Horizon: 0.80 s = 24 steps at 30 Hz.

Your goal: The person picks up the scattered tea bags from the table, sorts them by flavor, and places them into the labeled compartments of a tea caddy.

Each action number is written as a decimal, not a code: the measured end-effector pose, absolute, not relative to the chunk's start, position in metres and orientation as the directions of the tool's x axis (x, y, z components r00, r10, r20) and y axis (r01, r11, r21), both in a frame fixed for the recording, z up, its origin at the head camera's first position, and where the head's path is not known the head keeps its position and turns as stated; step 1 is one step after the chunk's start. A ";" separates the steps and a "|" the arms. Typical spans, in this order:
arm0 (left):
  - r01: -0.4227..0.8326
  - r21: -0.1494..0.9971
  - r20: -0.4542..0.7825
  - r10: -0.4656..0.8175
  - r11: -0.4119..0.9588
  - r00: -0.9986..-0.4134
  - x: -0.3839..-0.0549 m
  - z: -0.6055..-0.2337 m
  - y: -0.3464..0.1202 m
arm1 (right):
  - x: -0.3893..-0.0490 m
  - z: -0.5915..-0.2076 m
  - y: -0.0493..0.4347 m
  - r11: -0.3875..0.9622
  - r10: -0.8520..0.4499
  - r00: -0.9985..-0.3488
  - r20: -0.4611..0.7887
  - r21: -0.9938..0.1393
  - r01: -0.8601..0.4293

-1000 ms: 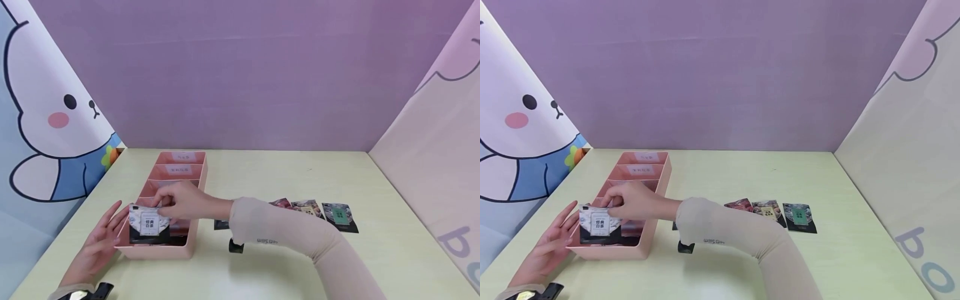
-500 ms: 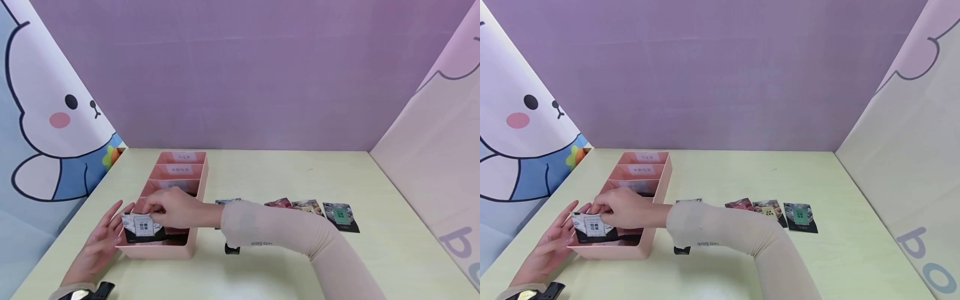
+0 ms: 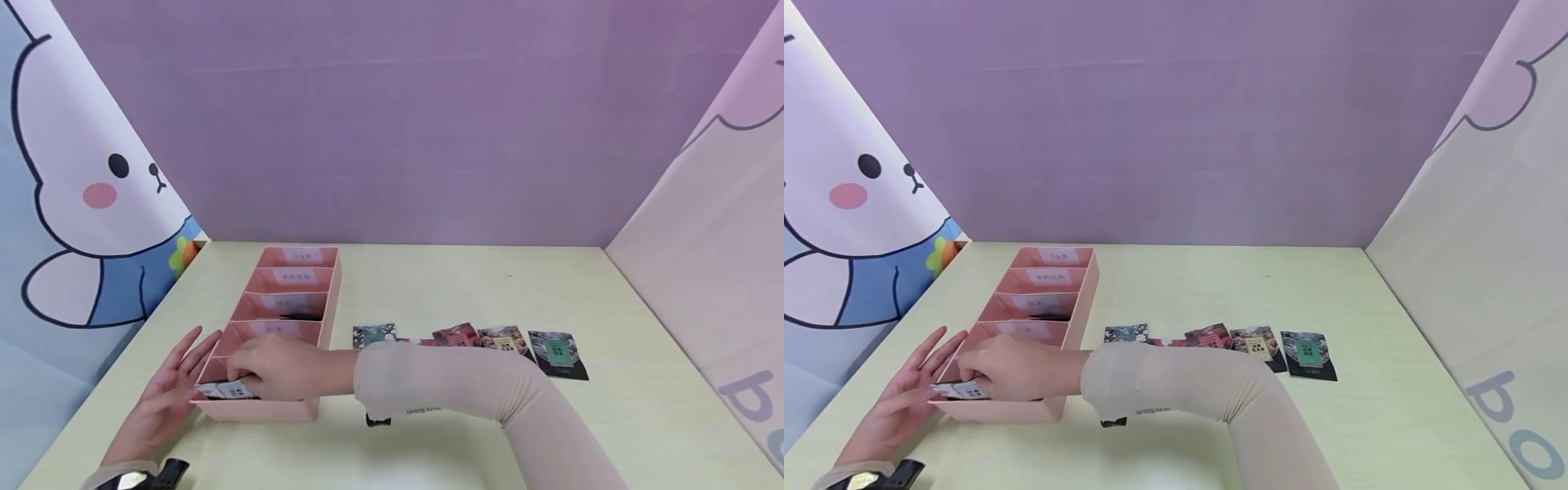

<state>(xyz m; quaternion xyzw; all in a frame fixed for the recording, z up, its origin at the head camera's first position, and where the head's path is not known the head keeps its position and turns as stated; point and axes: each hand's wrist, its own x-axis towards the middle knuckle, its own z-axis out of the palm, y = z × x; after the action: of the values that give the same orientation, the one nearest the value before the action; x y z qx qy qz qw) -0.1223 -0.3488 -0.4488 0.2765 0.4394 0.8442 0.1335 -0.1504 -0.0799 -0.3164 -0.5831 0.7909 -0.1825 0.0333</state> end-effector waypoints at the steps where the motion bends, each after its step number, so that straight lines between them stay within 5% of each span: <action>1: 0.017 0.812 0.358 0.475 -0.583 -0.804 -0.123 -0.449 -0.349 | -0.150 -0.318 -0.080 0.244 -0.937 -0.311 0.158 -0.339 -0.909; 12: 0.060 0.865 0.331 0.476 -0.499 -0.815 -0.122 -0.447 -0.351 | -0.141 -0.328 -0.084 0.235 -0.963 -0.263 0.053 -0.306 -0.923; 17: -0.010 0.823 0.290 0.434 -0.568 -0.853 -0.118 -0.444 -0.346 | -0.131 -0.332 -0.087 0.202 -0.979 -0.204 0.016 -0.090 -0.975; 24: 0.011 0.853 0.262 0.409 -0.522 -0.874 -0.117 -0.442 -0.345 | -0.125 -0.336 -0.085 0.148 -0.984 -0.115 0.133 0.265 -0.953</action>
<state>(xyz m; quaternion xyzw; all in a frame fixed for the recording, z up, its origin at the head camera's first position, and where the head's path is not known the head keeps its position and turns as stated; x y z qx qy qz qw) -0.1168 -0.3451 -0.4418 0.2216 0.4745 0.8437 0.1179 -0.1246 -0.0846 -0.3362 -0.6504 0.7446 0.0565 -0.1390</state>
